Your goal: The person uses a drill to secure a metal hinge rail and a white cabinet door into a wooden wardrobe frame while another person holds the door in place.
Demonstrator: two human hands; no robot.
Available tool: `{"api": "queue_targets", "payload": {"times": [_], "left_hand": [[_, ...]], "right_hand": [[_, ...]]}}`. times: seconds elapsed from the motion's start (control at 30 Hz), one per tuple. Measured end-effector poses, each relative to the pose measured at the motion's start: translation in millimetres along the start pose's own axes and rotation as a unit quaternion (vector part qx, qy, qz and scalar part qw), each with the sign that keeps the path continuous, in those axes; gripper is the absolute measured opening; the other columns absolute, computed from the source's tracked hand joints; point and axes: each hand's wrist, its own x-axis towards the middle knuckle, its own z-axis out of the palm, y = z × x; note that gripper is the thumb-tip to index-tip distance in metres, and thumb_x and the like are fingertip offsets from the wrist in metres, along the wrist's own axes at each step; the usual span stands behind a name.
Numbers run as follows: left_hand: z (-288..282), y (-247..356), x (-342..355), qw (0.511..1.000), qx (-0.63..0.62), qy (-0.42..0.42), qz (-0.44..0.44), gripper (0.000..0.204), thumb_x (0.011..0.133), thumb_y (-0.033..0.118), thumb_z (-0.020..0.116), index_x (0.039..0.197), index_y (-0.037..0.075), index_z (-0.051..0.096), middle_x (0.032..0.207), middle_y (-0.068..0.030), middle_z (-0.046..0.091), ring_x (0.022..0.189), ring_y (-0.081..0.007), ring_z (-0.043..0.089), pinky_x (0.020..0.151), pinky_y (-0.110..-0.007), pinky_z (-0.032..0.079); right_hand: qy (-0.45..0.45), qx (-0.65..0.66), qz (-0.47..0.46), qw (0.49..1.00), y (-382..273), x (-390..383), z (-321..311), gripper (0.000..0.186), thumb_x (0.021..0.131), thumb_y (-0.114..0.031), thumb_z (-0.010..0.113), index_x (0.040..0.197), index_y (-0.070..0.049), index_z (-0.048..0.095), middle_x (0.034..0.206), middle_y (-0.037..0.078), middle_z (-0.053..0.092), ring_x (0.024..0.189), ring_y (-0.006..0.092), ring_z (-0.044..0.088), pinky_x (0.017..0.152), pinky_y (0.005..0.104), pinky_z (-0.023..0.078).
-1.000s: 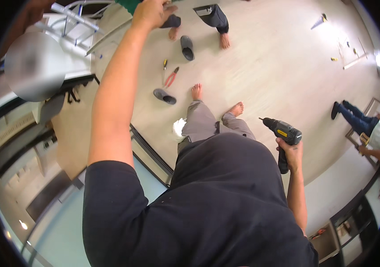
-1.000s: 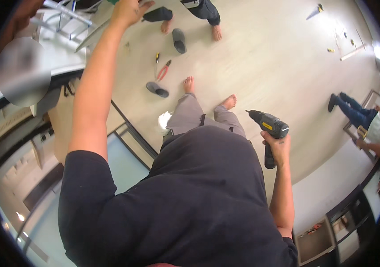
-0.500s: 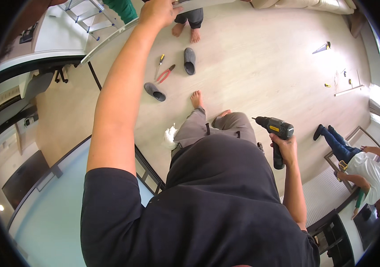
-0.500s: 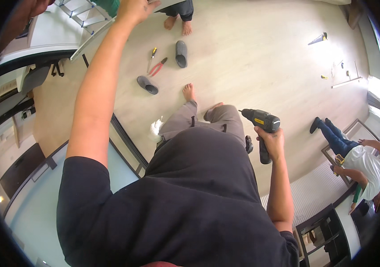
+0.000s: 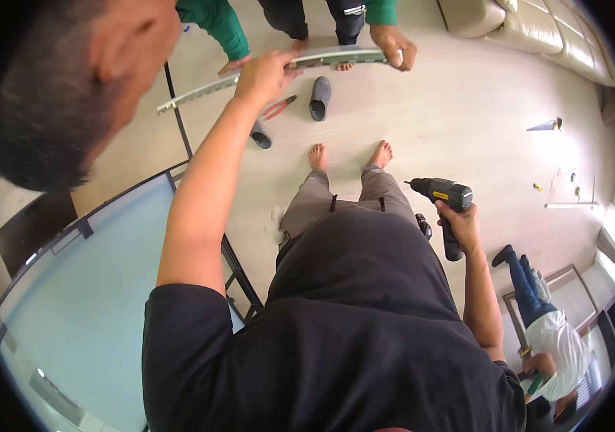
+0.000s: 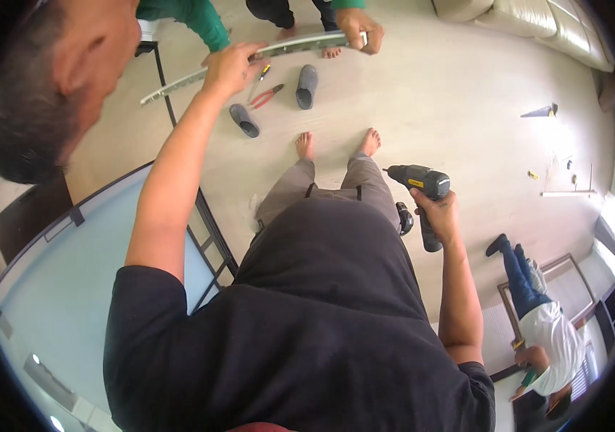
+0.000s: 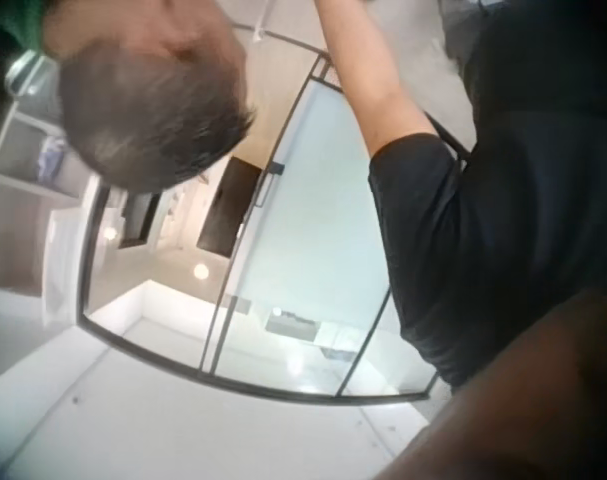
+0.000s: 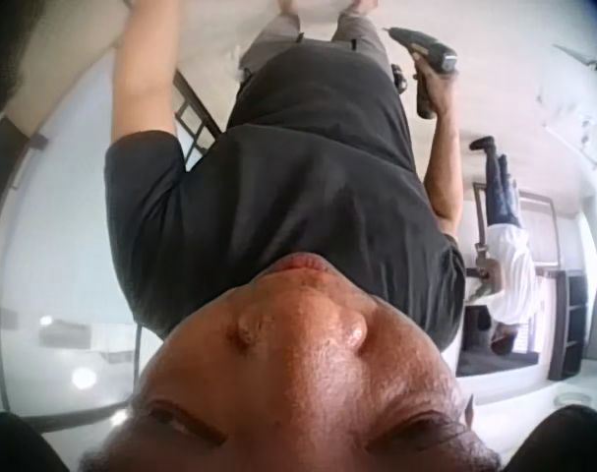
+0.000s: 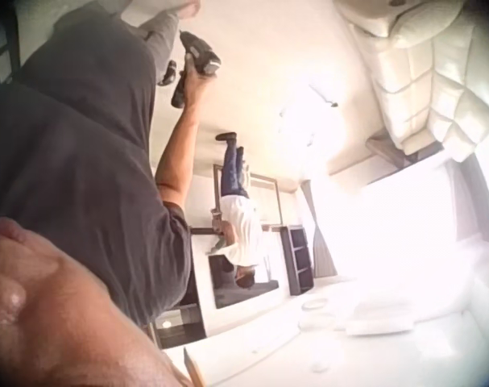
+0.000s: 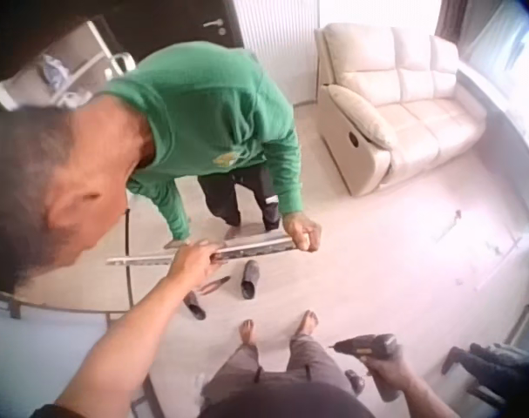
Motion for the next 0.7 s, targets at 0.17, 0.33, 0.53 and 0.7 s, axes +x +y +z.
{"api": "queue_targets", "payload": {"times": [0.17, 0.33, 0.53, 0.7], "left_hand": [[36.1, -36.9, -95.7, 0.997, -0.052, -0.008, -0.052, 0.034, 0.093, 0.021, 0.083, 0.125, 0.012, 0.076, 0.107, -0.0130, 0.077, 0.097, -0.0370, 0.074, 0.084, -0.048, 0.058], [75.1, -72.7, -158.3, 0.992, -0.023, -0.066, -0.104, 0.043, 0.092, 0.014, 0.081, 0.134, 0.013, 0.070, 0.115, -0.0124, 0.075, 0.107, -0.0378, 0.072, 0.088, -0.049, 0.058], [133.7, -58.9, -186.7, 0.991, -0.040, -0.072, -0.103, 0.047, 0.090, 0.010, 0.077, 0.136, 0.015, 0.067, 0.119, -0.0145, 0.072, 0.111, -0.0397, 0.070, 0.092, -0.051, 0.058], [208.4, 3.6, -176.4, 0.977, -0.063, -0.140, -0.149, 0.049, 0.091, 0.007, 0.073, 0.139, 0.013, 0.064, 0.126, -0.0154, 0.072, 0.115, -0.0411, 0.070, 0.094, -0.053, 0.059]], "right_hand": [[-0.003, -0.033, 0.013, 0.999, 3.6, 1.9, -8.9, 0.031, 0.090, -0.022, 0.090, 0.107, 0.002, 0.079, 0.082, 0.004, 0.072, 0.063, 0.0124, 0.067, 0.059, 0.0311, 0.056], [0.005, -0.033, 0.054, 0.998, -8.2, -8.8, -0.9, 0.033, 0.087, -0.022, 0.092, 0.107, 0.001, 0.078, 0.083, 0.004, 0.073, 0.064, 0.0129, 0.068, 0.060, 0.0304, 0.056], [-0.040, 0.015, 0.074, 0.996, -1.6, -10.9, -9.1, 0.030, 0.089, -0.015, 0.089, 0.113, -0.001, 0.077, 0.092, 0.004, 0.074, 0.068, 0.0116, 0.067, 0.063, 0.0297, 0.058], [-0.082, -0.017, 0.100, 0.991, 3.3, -15.1, -29.3, 0.028, 0.092, -0.010, 0.086, 0.116, 0.000, 0.074, 0.092, 0.003, 0.074, 0.073, 0.0111, 0.068, 0.067, 0.0303, 0.058]]}}
